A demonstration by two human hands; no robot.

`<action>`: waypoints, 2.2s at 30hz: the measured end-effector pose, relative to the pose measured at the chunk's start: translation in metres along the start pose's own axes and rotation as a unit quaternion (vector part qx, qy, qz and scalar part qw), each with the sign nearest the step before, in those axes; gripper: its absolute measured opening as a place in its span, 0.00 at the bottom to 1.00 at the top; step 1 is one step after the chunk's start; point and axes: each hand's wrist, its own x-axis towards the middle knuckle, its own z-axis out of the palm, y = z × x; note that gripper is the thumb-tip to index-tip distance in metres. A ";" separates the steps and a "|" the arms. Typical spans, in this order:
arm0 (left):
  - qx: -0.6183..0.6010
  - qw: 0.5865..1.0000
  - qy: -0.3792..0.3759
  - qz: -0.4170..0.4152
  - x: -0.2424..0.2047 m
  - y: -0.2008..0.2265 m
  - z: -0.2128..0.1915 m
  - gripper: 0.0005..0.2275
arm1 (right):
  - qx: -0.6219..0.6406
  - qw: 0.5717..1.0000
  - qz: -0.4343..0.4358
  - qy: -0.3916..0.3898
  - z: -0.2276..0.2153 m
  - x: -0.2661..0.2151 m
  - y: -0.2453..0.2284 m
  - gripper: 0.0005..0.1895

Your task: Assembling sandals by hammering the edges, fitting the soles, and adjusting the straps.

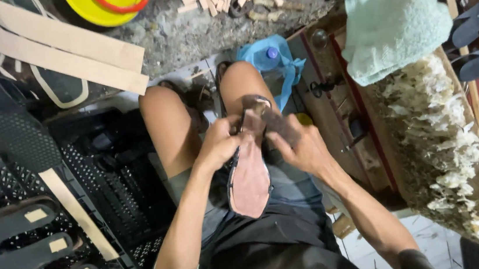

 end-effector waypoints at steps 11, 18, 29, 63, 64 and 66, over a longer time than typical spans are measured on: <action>-0.090 0.996 0.002 0.006 0.007 -0.046 0.012 0.11 | 0.292 0.951 0.082 0.053 -0.016 0.012 -0.013 0.13; -0.149 0.989 0.011 0.012 0.010 -0.072 0.015 0.11 | 0.524 0.818 0.214 0.100 -0.005 0.006 0.008 0.14; -0.194 0.980 0.026 0.023 0.013 -0.079 0.026 0.08 | 0.407 0.896 0.171 0.046 -0.021 0.001 -0.007 0.14; -0.345 0.914 0.166 0.134 -0.022 -0.080 0.010 0.14 | 0.431 0.872 0.113 0.202 -0.021 -0.031 -0.018 0.06; -0.403 0.868 0.227 0.182 -0.028 -0.083 0.003 0.14 | 0.461 0.846 0.141 0.230 -0.020 -0.036 -0.017 0.15; -0.398 0.864 0.244 0.188 -0.047 -0.047 -0.003 0.13 | 0.476 0.835 0.159 0.226 -0.025 -0.035 -0.016 0.13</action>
